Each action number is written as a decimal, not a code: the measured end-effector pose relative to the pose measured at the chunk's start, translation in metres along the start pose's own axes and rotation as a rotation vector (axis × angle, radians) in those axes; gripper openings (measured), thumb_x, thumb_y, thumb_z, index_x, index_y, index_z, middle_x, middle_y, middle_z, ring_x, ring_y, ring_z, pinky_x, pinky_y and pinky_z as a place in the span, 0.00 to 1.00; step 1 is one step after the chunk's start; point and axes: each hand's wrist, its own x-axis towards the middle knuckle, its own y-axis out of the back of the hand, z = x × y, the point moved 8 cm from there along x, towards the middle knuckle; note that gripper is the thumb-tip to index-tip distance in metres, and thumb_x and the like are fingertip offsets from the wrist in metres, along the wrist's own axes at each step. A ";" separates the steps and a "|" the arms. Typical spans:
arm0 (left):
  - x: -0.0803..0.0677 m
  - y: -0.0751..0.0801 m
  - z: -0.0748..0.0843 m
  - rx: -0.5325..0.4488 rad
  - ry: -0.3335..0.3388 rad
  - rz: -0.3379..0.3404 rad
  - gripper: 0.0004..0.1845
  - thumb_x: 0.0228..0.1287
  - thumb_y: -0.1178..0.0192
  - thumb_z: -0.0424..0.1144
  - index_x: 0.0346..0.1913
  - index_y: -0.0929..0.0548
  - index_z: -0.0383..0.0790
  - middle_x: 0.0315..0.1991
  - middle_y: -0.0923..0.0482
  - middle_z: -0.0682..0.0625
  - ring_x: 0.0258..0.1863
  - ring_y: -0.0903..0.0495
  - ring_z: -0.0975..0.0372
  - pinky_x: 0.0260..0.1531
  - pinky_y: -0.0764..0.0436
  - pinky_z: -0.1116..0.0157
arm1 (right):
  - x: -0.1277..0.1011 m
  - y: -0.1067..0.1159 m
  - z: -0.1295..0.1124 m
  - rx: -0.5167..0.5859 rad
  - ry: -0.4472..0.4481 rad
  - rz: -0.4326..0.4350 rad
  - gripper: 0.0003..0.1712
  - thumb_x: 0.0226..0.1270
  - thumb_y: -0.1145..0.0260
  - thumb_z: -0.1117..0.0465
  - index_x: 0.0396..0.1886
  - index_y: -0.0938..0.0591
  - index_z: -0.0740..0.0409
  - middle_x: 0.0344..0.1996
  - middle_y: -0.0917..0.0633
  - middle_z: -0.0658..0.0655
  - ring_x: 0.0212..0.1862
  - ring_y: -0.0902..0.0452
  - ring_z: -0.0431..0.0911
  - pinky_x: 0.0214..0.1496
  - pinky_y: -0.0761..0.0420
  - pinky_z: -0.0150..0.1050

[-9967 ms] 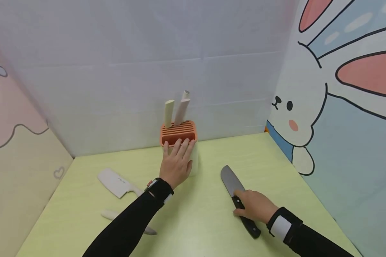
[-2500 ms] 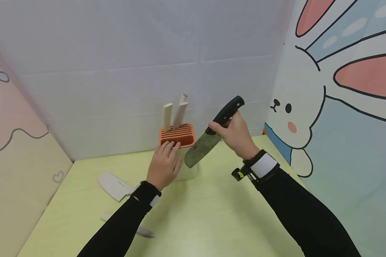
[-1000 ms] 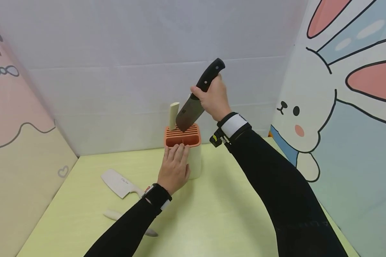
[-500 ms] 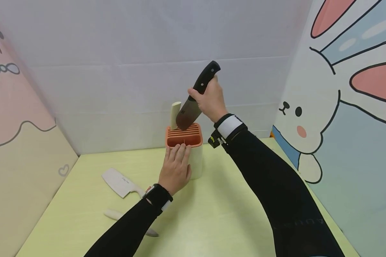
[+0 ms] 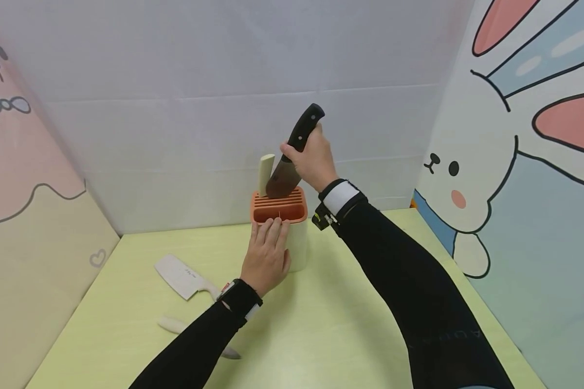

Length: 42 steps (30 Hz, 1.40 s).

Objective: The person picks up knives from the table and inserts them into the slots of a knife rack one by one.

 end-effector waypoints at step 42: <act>0.001 -0.002 0.001 -0.004 0.009 -0.017 0.33 0.65 0.39 0.43 0.72 0.32 0.36 0.66 0.29 0.41 0.66 0.31 0.48 0.72 0.36 0.44 | -0.020 -0.026 0.042 -0.100 -0.056 -0.072 0.28 0.75 0.35 0.49 0.59 0.30 0.65 0.49 0.18 0.66 0.49 0.17 0.57 0.51 0.15 0.51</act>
